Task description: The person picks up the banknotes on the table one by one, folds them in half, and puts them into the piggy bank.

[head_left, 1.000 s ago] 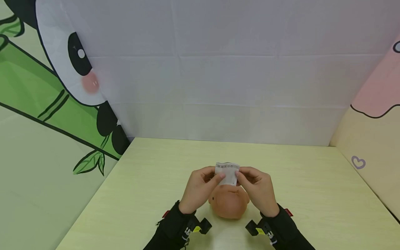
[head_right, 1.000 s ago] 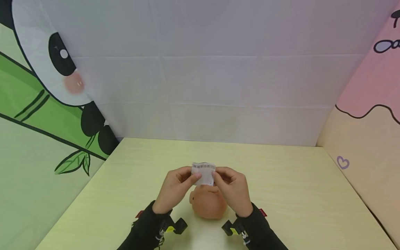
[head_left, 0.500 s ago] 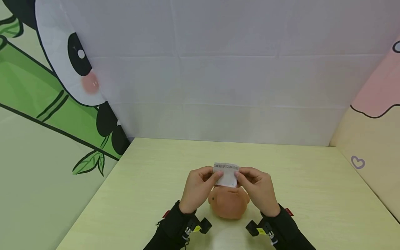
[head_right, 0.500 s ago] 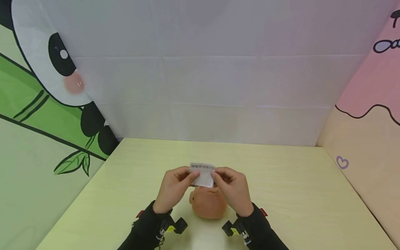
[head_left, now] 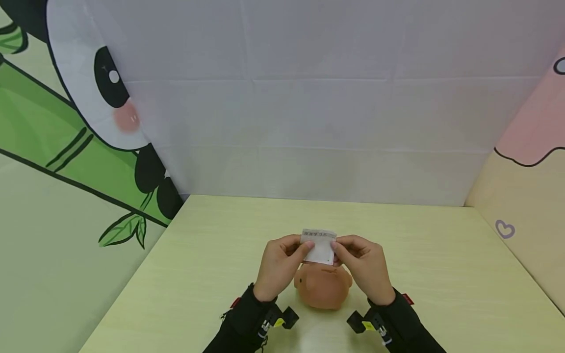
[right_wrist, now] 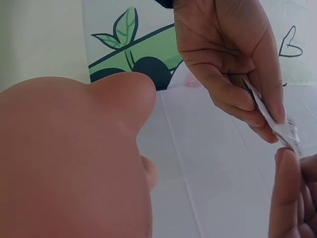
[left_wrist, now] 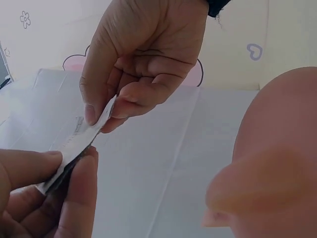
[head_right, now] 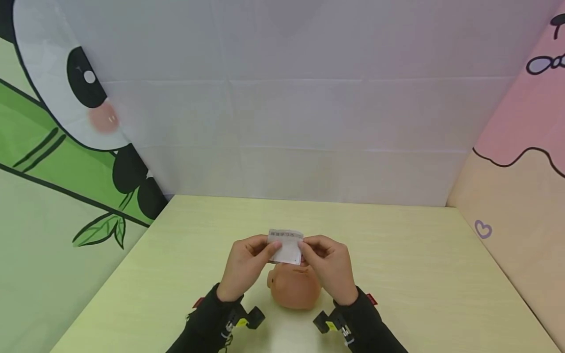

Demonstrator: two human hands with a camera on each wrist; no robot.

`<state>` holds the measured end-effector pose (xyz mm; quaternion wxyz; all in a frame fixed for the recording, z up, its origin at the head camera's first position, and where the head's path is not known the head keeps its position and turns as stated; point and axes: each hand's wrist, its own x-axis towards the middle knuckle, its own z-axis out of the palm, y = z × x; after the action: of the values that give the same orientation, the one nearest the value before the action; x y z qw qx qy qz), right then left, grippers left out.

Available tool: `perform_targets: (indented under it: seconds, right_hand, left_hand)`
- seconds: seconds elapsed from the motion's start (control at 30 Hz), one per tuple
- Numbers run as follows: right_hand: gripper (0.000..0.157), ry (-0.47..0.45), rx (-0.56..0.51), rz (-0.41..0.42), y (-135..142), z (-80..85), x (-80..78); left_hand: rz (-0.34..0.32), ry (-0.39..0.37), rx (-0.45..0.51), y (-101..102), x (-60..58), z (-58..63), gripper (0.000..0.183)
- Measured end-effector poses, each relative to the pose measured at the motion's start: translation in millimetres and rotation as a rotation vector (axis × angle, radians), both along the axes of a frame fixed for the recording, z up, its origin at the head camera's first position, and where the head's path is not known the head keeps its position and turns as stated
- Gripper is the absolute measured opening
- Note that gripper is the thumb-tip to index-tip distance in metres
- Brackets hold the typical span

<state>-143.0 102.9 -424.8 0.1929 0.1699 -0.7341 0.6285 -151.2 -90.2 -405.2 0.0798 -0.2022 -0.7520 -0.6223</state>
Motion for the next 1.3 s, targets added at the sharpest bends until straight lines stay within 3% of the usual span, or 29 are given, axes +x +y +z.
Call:
perform_targets:
  seconds: [0.17,0.3,0.57,0.9,1.3]
  right_hand:
    - [0.007,-0.004,-0.007,-0.040,2.3,1.5,-2.8]
    - [0.006,-0.020,-0.007,-0.065,5.6,2.9,-6.0]
    - [0.006,-0.032,0.000,-0.070,9.5,4.1,-11.3]
    - [0.005,-0.001,-0.004,-0.036,12.5,2.6,-17.1]
    - [0.005,0.027,0.021,-0.023,14.9,4.1,-23.0]
  left_hand:
    - [0.010,0.044,0.016,-2.8,-3.0,0.9,0.016]
    - [0.005,0.029,0.060,-4.9,-3.1,5.7,0.017]
    - [-0.087,0.007,0.088,-4.1,-4.4,9.9,0.018]
    - [-0.172,0.008,0.078,4.0,-10.0,4.4,0.019]
    - [-0.145,-0.008,0.019,14.8,-13.6,4.2,0.029]
